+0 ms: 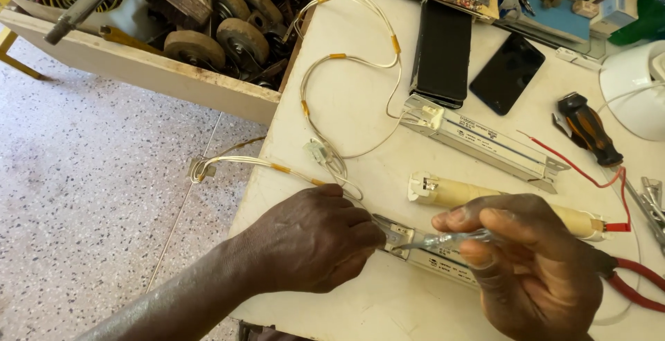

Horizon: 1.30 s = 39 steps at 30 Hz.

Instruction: Repairing electronic components by tightening terminals with a screwdriver and adjusting wires on a workbench.

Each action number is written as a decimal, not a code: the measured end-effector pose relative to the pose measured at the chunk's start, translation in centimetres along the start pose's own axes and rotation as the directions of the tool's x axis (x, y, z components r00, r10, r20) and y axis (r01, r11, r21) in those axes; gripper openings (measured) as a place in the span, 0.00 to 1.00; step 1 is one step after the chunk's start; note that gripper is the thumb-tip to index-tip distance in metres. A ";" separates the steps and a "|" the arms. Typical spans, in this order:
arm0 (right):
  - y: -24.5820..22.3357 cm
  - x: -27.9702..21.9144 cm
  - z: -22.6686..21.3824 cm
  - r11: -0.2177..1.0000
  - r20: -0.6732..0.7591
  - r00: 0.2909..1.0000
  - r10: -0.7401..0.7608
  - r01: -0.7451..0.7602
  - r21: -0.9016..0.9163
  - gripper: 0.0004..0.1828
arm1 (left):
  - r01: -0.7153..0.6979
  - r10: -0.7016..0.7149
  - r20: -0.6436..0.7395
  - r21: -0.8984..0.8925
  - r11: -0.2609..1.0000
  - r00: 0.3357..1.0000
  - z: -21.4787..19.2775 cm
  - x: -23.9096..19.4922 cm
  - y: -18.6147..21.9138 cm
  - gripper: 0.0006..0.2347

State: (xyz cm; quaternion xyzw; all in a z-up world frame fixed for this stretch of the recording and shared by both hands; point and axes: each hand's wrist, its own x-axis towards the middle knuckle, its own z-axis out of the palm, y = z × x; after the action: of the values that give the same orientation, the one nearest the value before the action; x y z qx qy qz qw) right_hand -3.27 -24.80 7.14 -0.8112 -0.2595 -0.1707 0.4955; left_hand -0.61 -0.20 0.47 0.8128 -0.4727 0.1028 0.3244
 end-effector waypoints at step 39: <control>0.7 -0.4 0.2 0.936 0.043 0.980 -0.195 0.199 -0.290 0.19 | 0.030 -0.029 0.016 -0.085 0.996 0.999 0.2 -0.5 -0.5 0.04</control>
State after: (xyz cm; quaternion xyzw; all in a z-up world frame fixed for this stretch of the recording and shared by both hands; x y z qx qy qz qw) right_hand -3.18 -24.98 6.37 -0.8468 -0.3145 -0.2504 0.3483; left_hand -0.45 0.18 -0.17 0.8059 -0.4668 0.0719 0.3569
